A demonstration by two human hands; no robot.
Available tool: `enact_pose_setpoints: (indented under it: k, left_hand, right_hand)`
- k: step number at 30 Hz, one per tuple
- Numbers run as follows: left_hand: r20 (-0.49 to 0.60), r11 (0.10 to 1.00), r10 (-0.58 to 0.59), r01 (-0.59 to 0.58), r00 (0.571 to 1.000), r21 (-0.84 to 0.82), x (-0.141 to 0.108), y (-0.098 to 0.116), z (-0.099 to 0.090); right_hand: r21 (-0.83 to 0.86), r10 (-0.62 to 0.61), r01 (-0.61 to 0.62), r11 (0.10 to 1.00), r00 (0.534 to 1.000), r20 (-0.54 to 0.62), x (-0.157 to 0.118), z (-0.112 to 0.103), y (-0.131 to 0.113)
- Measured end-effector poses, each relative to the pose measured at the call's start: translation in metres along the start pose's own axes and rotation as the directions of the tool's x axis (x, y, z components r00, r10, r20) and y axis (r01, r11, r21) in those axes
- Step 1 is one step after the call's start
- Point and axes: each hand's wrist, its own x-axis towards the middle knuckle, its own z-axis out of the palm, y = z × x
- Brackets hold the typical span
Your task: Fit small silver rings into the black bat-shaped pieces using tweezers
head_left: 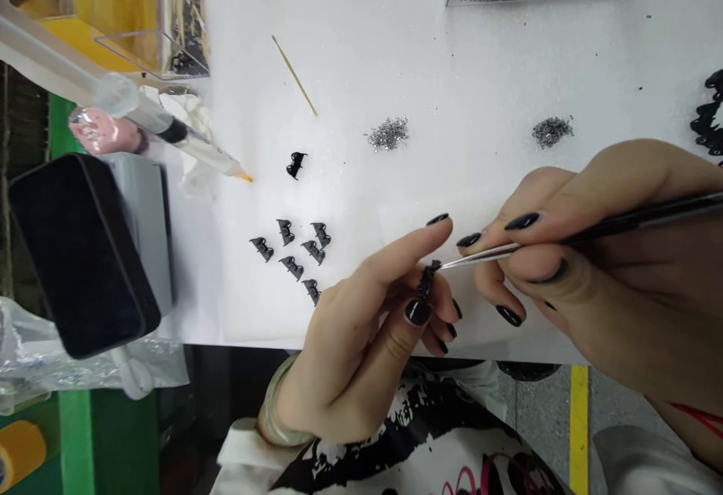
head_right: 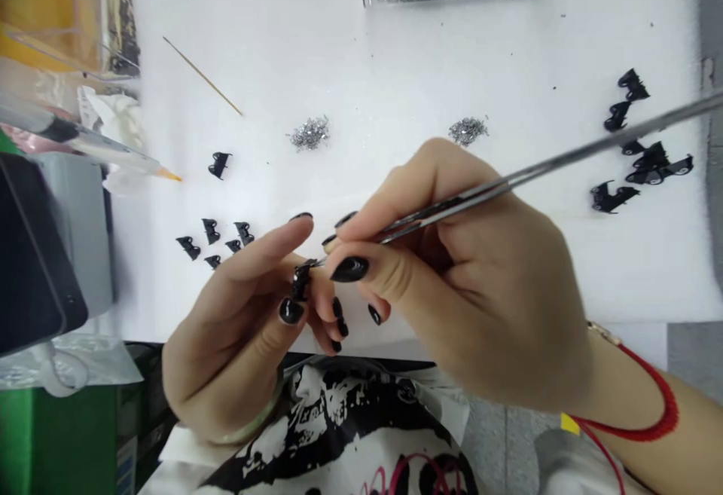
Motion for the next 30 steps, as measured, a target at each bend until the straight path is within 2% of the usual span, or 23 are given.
enact_pose_setpoints:
  k: [3, 5, 8, 10, 17, 23, 30]
  left_hand:
    - [0.208, 0.999, 0.045, -0.043, 0.977, -0.017, 0.0, -0.002, -0.001]
    - [0.237, 0.996, 0.088, -0.081, 0.968, -0.041, -0.001, -0.007, -0.003]
    - [0.267, 0.991, 0.12, -0.097, 0.956, -0.096, -0.003, -0.013, -0.005]
    - [0.285, 0.991, 0.106, -0.078, 0.953, -0.107, -0.003, -0.015, -0.006]
    - [0.323, 0.992, 0.112, -0.087, 0.94, -0.09, -0.003, -0.017, -0.007]
    - [0.321, 0.989, 0.136, -0.108, 0.937, -0.105, -0.001, -0.019, -0.005]
    - [0.368, 0.984, 0.169, -0.18, 0.914, -0.004, 0.001, -0.019, -0.009]
  right_hand:
    - [-0.008, -0.101, 0.101, 0.995, 0.995, -0.018, 0.001, 0.003, 0.002]
    - [0.052, -0.178, 0.18, 0.982, 0.983, -0.032, 0.003, 0.004, 0.006]
    - [0.172, -0.291, 0.297, 0.939, 0.955, -0.06, 0.005, 0.006, 0.013]
    - [0.186, -0.323, 0.33, 0.925, 0.944, -0.067, 0.007, 0.006, 0.017]
    - [0.122, -0.326, 0.331, 0.936, 0.944, -0.055, 0.004, 0.005, 0.018]
    - [0.032, -0.415, 0.416, 0.909, 0.91, -0.02, 0.0, -0.001, 0.02]
    - [-0.102, -0.472, 0.472, 0.876, 0.881, 0.027, -0.002, 0.001, 0.021]
